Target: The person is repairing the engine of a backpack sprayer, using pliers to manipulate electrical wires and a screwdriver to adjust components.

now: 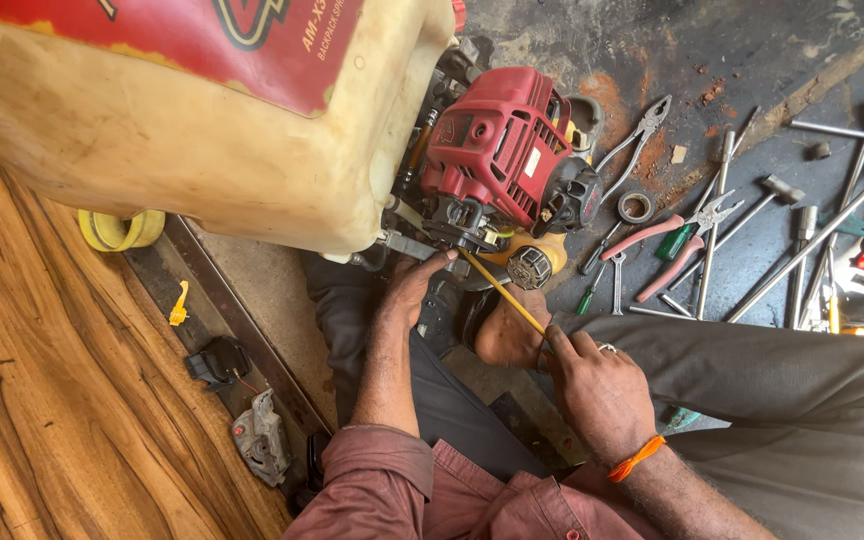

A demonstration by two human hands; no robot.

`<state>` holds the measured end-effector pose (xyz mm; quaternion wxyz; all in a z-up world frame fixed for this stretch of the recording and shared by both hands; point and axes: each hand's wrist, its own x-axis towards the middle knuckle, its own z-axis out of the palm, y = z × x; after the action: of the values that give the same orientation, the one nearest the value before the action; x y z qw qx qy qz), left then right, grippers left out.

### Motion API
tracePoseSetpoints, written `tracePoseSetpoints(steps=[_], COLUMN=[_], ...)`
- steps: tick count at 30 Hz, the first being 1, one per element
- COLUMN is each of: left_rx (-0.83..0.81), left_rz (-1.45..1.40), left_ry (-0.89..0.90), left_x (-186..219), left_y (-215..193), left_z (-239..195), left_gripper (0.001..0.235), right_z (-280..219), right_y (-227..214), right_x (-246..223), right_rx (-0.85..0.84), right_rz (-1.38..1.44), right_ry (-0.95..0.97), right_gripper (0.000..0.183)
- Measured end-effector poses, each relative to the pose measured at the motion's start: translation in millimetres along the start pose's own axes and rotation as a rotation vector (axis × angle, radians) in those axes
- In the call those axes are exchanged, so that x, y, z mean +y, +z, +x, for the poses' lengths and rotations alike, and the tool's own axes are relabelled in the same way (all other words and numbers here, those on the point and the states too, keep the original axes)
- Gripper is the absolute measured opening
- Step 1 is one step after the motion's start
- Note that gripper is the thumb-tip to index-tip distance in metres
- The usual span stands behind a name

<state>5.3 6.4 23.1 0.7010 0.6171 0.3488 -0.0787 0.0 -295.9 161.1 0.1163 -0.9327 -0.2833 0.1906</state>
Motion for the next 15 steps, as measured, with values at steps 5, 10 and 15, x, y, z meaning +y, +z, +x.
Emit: tracePoseSetpoints(steps=[5, 10, 15], left_rx=[-0.017, 0.012, 0.003], left_rz=[-0.058, -0.043, -0.047], left_ry=[0.045, 0.024, 0.02], left_x=[1, -1, -8], left_y=[1, 1, -1], left_z=[-4, 0, 2], left_gripper=[0.057, 0.064, 0.067], right_z=[-2, 2, 1], right_y=[-7, -7, 6], right_x=[-2, -1, 6], right_rx=[-0.005, -0.004, 0.065], right_rz=[0.007, 0.004, 0.011], right_ry=[0.014, 0.016, -0.007], right_gripper=[0.051, 0.045, 0.043])
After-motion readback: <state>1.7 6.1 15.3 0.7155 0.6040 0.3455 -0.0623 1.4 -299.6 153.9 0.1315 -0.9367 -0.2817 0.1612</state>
